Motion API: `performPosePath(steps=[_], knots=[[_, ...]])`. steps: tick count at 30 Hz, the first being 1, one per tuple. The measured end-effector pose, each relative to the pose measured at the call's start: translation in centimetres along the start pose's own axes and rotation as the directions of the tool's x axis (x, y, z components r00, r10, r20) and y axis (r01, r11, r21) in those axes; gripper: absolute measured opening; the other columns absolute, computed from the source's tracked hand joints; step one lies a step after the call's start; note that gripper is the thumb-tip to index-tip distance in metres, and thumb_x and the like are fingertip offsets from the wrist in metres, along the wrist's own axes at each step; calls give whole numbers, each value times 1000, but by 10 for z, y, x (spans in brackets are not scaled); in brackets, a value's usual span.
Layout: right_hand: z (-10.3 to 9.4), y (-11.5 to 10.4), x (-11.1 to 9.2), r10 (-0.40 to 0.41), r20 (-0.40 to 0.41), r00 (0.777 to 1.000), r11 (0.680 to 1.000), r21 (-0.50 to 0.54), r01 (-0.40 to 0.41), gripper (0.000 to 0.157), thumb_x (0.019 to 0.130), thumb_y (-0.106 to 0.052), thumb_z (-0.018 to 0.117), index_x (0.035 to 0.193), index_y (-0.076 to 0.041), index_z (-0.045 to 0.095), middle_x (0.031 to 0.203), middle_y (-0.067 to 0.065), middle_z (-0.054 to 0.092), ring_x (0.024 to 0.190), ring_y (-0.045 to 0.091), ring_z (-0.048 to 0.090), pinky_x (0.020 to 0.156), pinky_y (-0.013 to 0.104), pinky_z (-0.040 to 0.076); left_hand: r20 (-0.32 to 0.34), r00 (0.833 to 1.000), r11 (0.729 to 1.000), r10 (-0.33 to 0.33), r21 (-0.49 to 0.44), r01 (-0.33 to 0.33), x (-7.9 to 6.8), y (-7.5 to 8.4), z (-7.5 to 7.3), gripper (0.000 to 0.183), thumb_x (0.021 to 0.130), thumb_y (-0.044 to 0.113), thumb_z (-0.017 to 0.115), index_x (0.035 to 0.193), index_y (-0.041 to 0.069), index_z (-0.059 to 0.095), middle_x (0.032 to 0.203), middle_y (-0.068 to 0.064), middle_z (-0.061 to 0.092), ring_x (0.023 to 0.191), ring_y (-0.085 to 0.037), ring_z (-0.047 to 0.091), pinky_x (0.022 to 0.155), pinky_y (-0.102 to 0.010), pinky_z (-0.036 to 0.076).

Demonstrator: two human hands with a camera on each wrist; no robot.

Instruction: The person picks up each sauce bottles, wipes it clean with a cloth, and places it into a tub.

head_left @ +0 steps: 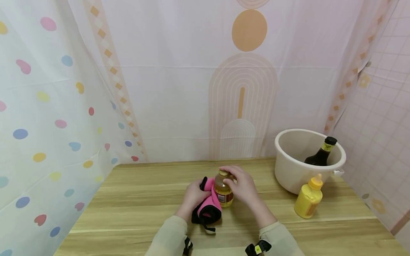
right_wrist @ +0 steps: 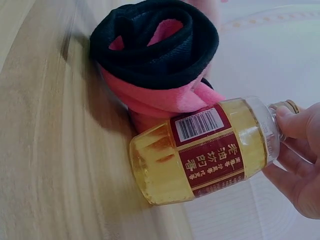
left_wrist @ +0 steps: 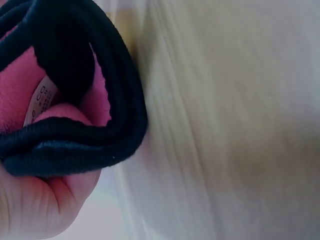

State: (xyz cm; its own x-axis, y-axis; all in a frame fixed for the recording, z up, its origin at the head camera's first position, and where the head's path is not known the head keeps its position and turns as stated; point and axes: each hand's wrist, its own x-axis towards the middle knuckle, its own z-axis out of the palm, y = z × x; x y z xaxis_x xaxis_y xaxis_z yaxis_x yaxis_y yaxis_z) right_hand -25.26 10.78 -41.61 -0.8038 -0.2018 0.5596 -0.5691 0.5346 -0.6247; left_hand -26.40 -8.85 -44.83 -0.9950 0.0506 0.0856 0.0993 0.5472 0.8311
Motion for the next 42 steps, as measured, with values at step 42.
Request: performPosePath(steps=[42], knots=[[-29,-21,15,-73,224,972,913,-376,155,39,78,-23,86,112,-15,70,108,2,67,94,21,66,76,39,54,21,993,993,112,19,-113,-52,1,-39,37,78,16,84,110,5,68,101,-8,69,90,-21,62,81,-41,52]])
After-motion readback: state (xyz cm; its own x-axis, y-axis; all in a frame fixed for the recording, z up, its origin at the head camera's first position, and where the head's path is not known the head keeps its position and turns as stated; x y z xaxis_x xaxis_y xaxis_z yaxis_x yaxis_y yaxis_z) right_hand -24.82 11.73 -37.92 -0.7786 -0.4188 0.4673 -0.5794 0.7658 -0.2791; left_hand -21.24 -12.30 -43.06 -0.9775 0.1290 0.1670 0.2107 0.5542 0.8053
